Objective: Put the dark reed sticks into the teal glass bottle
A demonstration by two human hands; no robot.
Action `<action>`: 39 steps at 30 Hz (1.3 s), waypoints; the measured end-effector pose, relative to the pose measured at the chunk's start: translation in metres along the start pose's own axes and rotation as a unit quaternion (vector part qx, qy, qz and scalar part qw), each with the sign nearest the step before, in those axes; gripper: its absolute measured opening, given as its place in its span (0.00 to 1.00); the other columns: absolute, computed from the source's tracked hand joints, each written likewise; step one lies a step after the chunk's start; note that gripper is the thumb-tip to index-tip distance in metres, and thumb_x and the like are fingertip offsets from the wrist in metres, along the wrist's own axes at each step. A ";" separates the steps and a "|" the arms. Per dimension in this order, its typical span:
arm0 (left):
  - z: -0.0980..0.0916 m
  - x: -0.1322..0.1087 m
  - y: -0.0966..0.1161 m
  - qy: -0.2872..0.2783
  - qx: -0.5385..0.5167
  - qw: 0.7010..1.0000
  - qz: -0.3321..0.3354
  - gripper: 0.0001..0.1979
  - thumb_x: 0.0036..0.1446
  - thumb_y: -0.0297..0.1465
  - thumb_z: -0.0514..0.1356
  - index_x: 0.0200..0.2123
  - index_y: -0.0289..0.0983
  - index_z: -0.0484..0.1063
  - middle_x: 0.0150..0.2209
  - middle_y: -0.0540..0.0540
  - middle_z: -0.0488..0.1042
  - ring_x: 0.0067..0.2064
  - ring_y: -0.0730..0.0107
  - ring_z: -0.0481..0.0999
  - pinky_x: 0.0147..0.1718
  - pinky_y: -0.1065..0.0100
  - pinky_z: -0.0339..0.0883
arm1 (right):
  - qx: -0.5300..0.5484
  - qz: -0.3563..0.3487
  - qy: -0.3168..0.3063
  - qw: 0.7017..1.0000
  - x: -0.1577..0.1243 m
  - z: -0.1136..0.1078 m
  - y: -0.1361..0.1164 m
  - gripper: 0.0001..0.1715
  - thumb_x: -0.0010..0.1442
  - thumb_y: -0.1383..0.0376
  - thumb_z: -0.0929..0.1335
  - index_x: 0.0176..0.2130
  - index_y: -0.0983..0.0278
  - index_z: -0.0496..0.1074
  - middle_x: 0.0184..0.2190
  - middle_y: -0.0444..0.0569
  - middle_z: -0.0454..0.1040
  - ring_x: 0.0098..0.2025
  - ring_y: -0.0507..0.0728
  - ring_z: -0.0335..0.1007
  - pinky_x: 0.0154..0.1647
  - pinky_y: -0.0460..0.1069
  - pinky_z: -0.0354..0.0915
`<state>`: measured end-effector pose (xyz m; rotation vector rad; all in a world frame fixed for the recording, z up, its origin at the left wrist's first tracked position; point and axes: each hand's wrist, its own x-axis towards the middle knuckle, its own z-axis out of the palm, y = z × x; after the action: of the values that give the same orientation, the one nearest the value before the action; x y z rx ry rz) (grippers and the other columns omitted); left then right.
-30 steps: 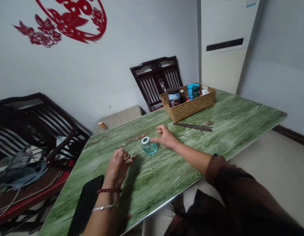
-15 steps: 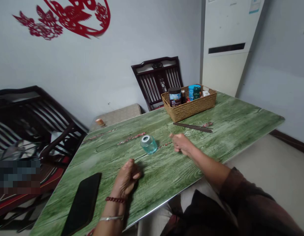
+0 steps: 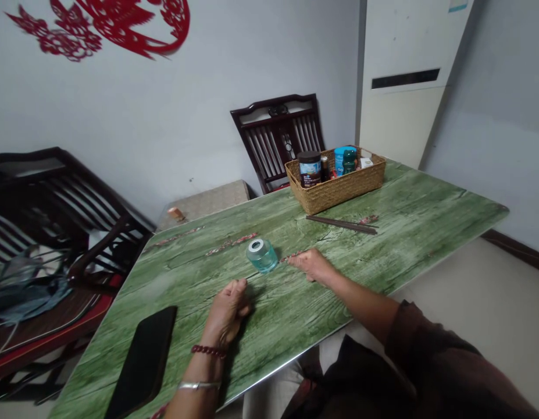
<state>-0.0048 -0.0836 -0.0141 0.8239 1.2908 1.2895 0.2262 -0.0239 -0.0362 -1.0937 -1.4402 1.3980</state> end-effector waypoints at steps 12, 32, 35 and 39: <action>-0.004 0.003 0.038 -0.037 -0.110 0.993 0.038 0.28 0.39 0.49 0.74 0.29 0.39 0.62 0.20 0.60 0.57 0.20 0.82 0.58 0.23 0.75 0.62 | -0.124 -0.019 0.005 0.992 -0.001 0.009 -0.019 0.29 0.52 0.42 0.69 0.22 0.62 0.63 0.18 0.37 0.59 0.19 0.48 0.57 0.21 0.44 0.54; 0.016 0.067 0.027 -0.135 0.158 0.945 0.252 0.26 0.59 0.43 0.62 0.59 0.41 0.71 0.59 0.40 0.73 0.61 0.55 0.69 0.63 0.54 0.55 | -0.264 -0.121 0.001 0.957 0.071 0.068 -0.011 0.40 0.43 0.59 0.77 0.53 0.62 0.64 0.44 0.50 0.76 0.44 0.61 0.74 0.43 0.52 0.66; 0.015 0.067 0.027 -0.121 0.187 0.942 0.253 0.25 0.60 0.42 0.61 0.59 0.41 0.71 0.57 0.40 0.75 0.59 0.55 0.72 0.61 0.55 0.58 | -0.263 -0.119 0.001 0.957 0.070 0.069 -0.012 0.41 0.44 0.59 0.77 0.55 0.61 0.64 0.45 0.50 0.76 0.45 0.61 0.74 0.43 0.52 0.67; 0.017 0.069 0.024 -0.078 0.213 0.938 0.260 0.25 0.58 0.40 0.64 0.57 0.41 0.71 0.55 0.41 0.75 0.55 0.57 0.73 0.58 0.56 0.61 | -0.258 -0.105 0.005 0.960 0.070 0.070 -0.011 0.42 0.44 0.59 0.77 0.56 0.61 0.64 0.45 0.51 0.76 0.45 0.61 0.74 0.44 0.52 0.67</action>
<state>-0.0060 -0.0096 -0.0022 1.6292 1.2877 1.3232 0.1398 0.0237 -0.0285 -1.2127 -1.9142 0.8832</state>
